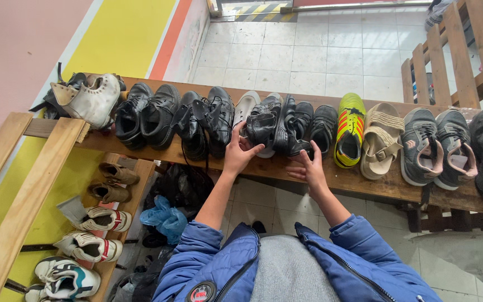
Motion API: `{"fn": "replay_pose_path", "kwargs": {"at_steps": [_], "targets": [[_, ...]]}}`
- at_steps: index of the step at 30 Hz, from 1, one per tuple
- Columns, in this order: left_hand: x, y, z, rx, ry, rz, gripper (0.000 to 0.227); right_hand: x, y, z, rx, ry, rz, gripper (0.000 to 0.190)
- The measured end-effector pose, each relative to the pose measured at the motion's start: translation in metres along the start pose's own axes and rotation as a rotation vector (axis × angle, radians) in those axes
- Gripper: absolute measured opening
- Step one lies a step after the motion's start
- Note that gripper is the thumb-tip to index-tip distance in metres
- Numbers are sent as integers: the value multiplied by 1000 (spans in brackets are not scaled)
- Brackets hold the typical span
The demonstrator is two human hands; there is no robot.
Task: The person repeatedly picks up pairs of shoes from wall-mounted shelves and places them on a wooden workbench. They handle multiple pairs of sneakers, boots, and sandals, moving them one at a time from the shelves to the bench.
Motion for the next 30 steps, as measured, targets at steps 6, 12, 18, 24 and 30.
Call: {"fn": "replay_pose_path", "kwargs": {"at_steps": [6, 12, 18, 24, 30], "targets": [[9, 27, -16, -38, 101, 86, 86, 30, 19, 21, 77, 51, 51, 69], [15, 87, -51, -71, 231, 175, 63, 53, 19, 45, 291, 62, 40, 56], [-6, 174, -74, -31, 422, 206, 27, 45, 17, 49, 238, 138, -36, 11], [-12, 238, -72, -27, 469, 339, 20, 23, 20, 72, 64, 185, -282, 12], [-9, 303, -26, -1, 432, 515, 16, 8, 57, 81, -40, 272, -479, 11]]}}
Point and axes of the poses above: each hand's wrist, its own y-axis away from the middle knuckle, its own x-axis out of the back of the hand, z = x × y, the point moved 1 cm from there along -y, towards the middle knuckle, and after that the axes turned 6 degrees about -x, right-handed, at the moved point
